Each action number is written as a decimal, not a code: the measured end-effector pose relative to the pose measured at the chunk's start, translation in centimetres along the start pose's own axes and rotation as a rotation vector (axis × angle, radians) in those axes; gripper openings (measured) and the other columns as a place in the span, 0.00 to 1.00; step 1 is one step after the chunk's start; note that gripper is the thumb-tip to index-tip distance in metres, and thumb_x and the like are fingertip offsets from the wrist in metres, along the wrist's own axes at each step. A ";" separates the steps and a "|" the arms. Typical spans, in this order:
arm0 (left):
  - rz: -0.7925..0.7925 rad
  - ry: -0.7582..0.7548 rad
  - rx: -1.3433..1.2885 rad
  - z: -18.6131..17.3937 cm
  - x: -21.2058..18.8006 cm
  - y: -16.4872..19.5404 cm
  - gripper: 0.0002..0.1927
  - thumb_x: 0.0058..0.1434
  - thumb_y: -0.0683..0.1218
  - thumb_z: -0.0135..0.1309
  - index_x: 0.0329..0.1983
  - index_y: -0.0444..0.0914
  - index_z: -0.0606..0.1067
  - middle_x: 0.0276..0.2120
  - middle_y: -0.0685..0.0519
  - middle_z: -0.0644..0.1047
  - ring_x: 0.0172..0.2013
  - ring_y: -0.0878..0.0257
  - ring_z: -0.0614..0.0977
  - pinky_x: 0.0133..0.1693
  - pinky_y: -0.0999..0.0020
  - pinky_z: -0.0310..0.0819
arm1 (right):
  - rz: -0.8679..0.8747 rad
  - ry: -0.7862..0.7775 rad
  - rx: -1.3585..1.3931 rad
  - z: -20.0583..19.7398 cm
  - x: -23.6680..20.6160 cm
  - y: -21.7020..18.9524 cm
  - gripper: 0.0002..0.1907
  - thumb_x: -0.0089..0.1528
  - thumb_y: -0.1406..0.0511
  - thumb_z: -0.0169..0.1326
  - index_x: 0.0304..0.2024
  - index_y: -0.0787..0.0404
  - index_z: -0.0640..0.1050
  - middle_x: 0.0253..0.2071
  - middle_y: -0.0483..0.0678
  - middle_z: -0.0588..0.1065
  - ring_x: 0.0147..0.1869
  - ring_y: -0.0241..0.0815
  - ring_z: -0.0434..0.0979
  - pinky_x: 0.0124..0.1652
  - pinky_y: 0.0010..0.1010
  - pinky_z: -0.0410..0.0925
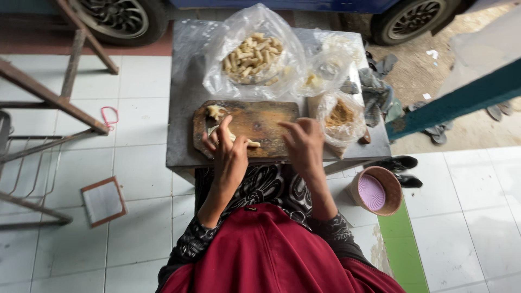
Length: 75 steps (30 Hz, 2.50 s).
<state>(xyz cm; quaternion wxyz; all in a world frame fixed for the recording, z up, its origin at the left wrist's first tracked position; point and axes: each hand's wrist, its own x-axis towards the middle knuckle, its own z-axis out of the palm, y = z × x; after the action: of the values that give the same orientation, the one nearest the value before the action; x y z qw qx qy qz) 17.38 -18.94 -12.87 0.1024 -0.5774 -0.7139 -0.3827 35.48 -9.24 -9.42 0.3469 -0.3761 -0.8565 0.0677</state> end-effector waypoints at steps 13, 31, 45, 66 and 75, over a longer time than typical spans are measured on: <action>0.160 -0.028 0.076 0.7 -1.0 -1.6 0.02 0.64 0.43 0.61 0.38 0.40 0.80 0.64 0.49 0.66 0.64 0.52 0.65 0.67 0.31 0.45 | 0.148 0.137 -0.310 -6.9 1.1 8.6 0.18 0.64 0.73 0.55 0.43 0.41 0.87 0.48 0.47 0.72 0.58 0.48 0.68 0.52 0.41 0.62; -0.168 0.157 -0.042 1.8 -2.9 1.5 0.09 0.62 0.46 0.65 0.37 0.43 0.74 0.65 0.46 0.65 0.61 0.48 0.67 0.67 0.29 0.44 | -0.209 -0.274 -0.163 -2.1 7.6 -0.5 0.21 0.65 0.75 0.50 0.44 0.45 0.86 0.50 0.51 0.71 0.53 0.47 0.65 0.47 0.35 0.62; -0.225 0.236 -0.030 2.9 -3.4 1.1 0.17 0.66 0.56 0.60 0.45 0.40 0.71 0.71 0.32 0.54 0.72 0.43 0.56 0.67 0.29 0.32 | -0.531 -0.257 -0.253 8.3 8.9 -3.3 0.27 0.64 0.71 0.46 0.58 0.36 0.81 0.46 0.50 0.66 0.52 0.46 0.62 0.47 0.43 0.57; -0.171 0.203 0.022 1.8 -2.8 1.8 0.07 0.62 0.48 0.64 0.34 0.44 0.77 0.75 0.42 0.54 0.70 0.45 0.60 0.68 0.30 0.27 | -0.444 -0.156 -0.154 1.1 1.0 -0.4 0.29 0.56 0.73 0.56 0.53 0.34 0.82 0.51 0.49 0.67 0.55 0.48 0.67 0.54 0.43 0.62; -0.086 0.154 0.070 1.2 -3.3 1.5 0.06 0.65 0.48 0.62 0.37 0.43 0.78 0.75 0.43 0.53 0.70 0.47 0.61 0.68 0.27 0.28 | -0.476 -0.137 -0.147 1.2 0.1 -0.4 0.26 0.62 0.70 0.56 0.56 0.33 0.81 0.54 0.48 0.66 0.56 0.47 0.65 0.57 0.43 0.61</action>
<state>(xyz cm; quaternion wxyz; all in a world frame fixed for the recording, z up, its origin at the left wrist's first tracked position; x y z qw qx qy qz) 20.08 -20.54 -14.93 0.1605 -0.5111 -0.7411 -0.4047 34.46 -9.27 -10.15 0.2661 -0.1824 -0.9450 -0.0530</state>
